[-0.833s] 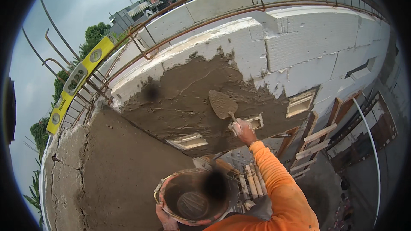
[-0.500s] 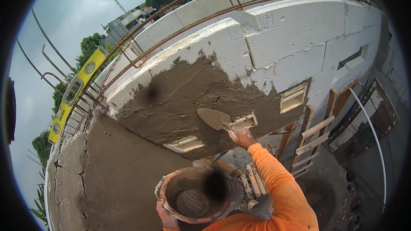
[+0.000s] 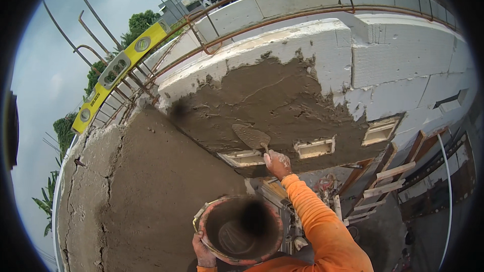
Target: The person applies wet plaster or cement from a bucket onto a wall using a trowel, smoothing it across the surface.
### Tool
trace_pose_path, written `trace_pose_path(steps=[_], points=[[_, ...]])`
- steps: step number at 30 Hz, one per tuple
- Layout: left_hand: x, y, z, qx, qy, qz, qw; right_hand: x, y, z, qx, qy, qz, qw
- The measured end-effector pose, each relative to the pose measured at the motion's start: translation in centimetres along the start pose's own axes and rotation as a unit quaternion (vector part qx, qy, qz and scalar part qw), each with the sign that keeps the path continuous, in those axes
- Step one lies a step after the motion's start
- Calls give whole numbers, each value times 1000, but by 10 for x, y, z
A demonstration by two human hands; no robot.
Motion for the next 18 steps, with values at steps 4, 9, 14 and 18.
trace_pose_path(steps=[4,9,14,18], points=[[4,13,13,-20,46,-93,994,31,7,3,62,-54,21,996],[12,6,6,-28,75,-101,992,49,5,58,115,-64,46,990],[6,-4,8,-22,59,-79,995,42,-3,108,91,-32,18,995],[0,-14,5,-25,21,-47,998,51,-3,117,53,-34,-24,998]])
Point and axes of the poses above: each hand's wrist, its own x-axis away from the middle knuckle, its own z-axis out of the back of the hand, y = z × x, the point moved 9 cm from there along -x, towards the middle knuckle
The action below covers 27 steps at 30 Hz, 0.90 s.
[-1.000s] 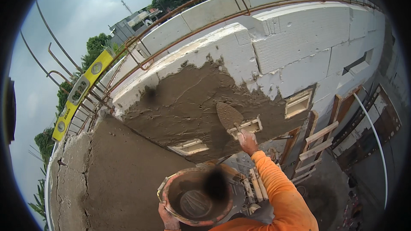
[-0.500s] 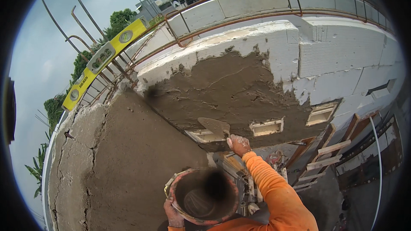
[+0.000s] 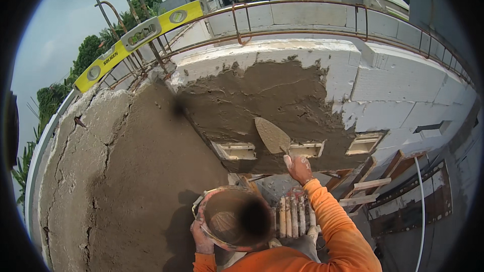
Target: The person applies wet plaster or cement from a bucket onto a wall using a trowel, smoothing it across the surface.
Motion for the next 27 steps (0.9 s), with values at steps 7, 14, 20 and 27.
trace_pose_path(steps=[7,14,20,27], points=[[-7,0,3,6,9,5,1000,22,-5,-11,39,-107,-30,993],[-1,8,0,35,-11,14,999,20,-11,-7,-110,-98,-90,985],[-6,6,16,45,8,-10,999,23,-6,-16,-100,-154,-92,979],[-22,3,27,40,30,-70,996,10,-29,-8,90,-68,43,993]])
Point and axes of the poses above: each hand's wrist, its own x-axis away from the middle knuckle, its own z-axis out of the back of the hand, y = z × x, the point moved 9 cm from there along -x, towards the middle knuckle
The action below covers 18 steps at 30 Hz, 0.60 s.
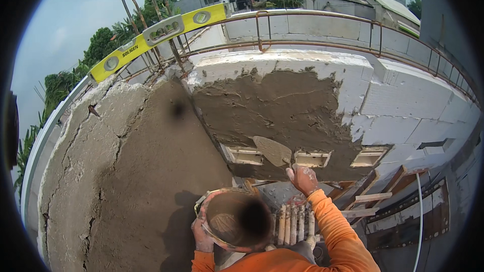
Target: The person applies wet plaster or cement from a bucket onto a wall using a trowel, smoothing it across the surface.
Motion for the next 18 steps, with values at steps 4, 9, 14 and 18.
trace_pose_path(steps=[4,9,14,18], points=[[10,-7,-15,-19,21,62,998,-30,-24,46,96,137,99,981],[15,-3,-21,-10,12,73,997,-52,-10,113,163,216,47,961],[13,-10,-11,-31,19,63,997,-48,-64,116,122,223,111,961],[17,-26,-18,-19,17,101,995,-80,-143,94,155,165,200,953]])
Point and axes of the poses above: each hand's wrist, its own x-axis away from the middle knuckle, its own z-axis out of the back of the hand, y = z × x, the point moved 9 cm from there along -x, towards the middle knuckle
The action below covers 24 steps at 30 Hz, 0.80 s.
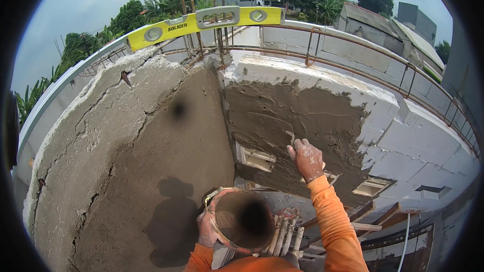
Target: The person applies wet plaster or cement from a bucket onto a wall using a trowel, smoothing it across the surface.
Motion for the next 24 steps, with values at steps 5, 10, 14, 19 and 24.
trace_pose_path(steps=[5,10,14,19,24], points=[[6,6,-5,-62,-23,-45,997,-23,22,45,-2,74,-75,994],[3,-3,-8,-110,-31,-65,991,78,53,55,-140,32,-204,968],[3,-12,-35,-122,-101,-76,984,218,26,-4,-287,-169,-265,905],[5,-52,-82,-151,-138,5,979,350,19,-23,-306,-315,-320,839],[30,-101,-142,-222,-240,27,945,359,26,19,-236,-325,-175,899]])
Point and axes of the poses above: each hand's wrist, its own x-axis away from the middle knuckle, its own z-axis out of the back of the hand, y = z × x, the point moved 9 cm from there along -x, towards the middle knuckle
